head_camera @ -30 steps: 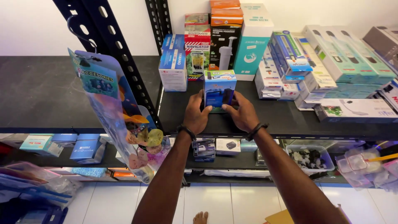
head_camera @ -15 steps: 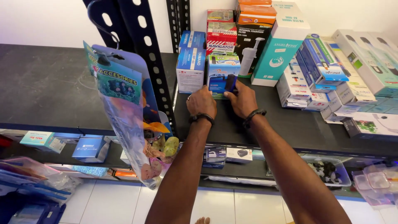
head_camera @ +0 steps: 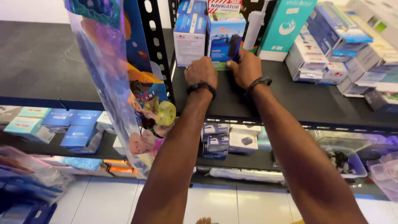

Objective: Shelving boxed aquarium supplies from a shipping container onto retail shelves.

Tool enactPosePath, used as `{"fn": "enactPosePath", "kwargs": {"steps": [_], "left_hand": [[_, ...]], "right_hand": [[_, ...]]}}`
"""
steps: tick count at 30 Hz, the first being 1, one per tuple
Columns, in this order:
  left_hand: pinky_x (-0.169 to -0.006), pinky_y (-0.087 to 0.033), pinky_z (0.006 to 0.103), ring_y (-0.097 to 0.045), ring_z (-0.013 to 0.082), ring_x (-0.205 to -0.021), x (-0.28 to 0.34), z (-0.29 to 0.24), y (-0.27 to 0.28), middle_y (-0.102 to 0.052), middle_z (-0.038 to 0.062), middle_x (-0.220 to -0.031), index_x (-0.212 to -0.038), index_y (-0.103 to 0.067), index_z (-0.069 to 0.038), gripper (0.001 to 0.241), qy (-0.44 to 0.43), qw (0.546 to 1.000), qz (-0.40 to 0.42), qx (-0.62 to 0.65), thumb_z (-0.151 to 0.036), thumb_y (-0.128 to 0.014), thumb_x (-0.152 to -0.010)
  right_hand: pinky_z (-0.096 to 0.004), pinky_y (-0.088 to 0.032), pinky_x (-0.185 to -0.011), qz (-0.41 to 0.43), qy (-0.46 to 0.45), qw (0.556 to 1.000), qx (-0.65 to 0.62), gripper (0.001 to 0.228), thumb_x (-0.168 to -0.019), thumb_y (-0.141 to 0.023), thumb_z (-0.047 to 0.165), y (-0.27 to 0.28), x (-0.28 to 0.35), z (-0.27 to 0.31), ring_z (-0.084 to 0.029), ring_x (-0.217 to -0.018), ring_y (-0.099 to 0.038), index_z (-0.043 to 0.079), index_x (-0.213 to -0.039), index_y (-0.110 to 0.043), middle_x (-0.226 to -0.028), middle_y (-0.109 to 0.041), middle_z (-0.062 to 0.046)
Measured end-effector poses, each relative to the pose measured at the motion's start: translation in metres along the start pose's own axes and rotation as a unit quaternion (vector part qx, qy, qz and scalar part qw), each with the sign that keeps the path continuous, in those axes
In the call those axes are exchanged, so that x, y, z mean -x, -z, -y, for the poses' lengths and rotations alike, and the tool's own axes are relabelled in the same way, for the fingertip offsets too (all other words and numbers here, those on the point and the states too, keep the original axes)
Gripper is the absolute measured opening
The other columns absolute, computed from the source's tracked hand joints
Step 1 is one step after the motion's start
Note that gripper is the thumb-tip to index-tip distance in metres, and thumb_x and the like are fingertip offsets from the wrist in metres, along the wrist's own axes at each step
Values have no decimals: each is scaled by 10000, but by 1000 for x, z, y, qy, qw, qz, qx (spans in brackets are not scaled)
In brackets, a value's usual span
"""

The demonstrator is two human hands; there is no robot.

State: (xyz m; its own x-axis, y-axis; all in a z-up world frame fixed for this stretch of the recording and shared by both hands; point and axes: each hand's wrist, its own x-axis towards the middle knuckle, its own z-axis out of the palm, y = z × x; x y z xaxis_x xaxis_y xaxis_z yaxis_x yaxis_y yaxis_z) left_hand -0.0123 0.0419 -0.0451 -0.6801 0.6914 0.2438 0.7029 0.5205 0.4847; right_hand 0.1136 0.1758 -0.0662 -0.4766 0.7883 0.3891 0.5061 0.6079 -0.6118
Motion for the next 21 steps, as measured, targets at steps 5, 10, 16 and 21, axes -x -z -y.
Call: {"fn": "enactPosePath", "kwargs": {"steps": [5, 10, 16, 21], "left_hand": [[-990, -674, 540, -846, 414, -1163, -24, -6, 11, -881, 171, -1077, -1169, -876, -85, 266, 19, 1000, -7, -9, -141, -642, -1055], [-989, -673, 543, -840, 415, -1169, -27, -7, 13, -878, 173, -1116, -1178, -875, -78, 249, 24, 1000, 3, -18, -162, -688, -1037], [-940, -696, 562, -844, 408, -1121, -34, 0, 1, -868, 173, -1084, -1162, -855, -72, 239, 33, 999, -16, -7, -203, -807, -968], [-1016, -692, 577, -769, 411, -1257, 4, -18, 28, -744, 194, -1261, -1311, -688, -3, 373, 62, 990, -109, 58, -242, -805, -1050]], "right_hand": [[-591, -652, -1020, 0, -16, 1000, 26, 333, -1000, -936, 362, 6, -12, 18, -448, -1204, -800, 107, -1183, -824, -1109, -857, -154], [-569, -665, -1000, 6, -8, 999, 48, 348, -1002, -924, 378, 9, -17, 18, -407, -1167, -819, 113, -1197, -813, -1076, -872, -100], [-551, -681, -956, 8, -20, 998, 53, 331, -1023, -901, 382, 7, -15, 26, -391, -1112, -836, 103, -1172, -801, -1025, -871, -90], [-547, -681, -958, 15, -30, 998, 53, 342, -1046, -880, 376, 9, -10, 27, -390, -1110, -838, 85, -1201, -788, -1020, -871, -101]]}}
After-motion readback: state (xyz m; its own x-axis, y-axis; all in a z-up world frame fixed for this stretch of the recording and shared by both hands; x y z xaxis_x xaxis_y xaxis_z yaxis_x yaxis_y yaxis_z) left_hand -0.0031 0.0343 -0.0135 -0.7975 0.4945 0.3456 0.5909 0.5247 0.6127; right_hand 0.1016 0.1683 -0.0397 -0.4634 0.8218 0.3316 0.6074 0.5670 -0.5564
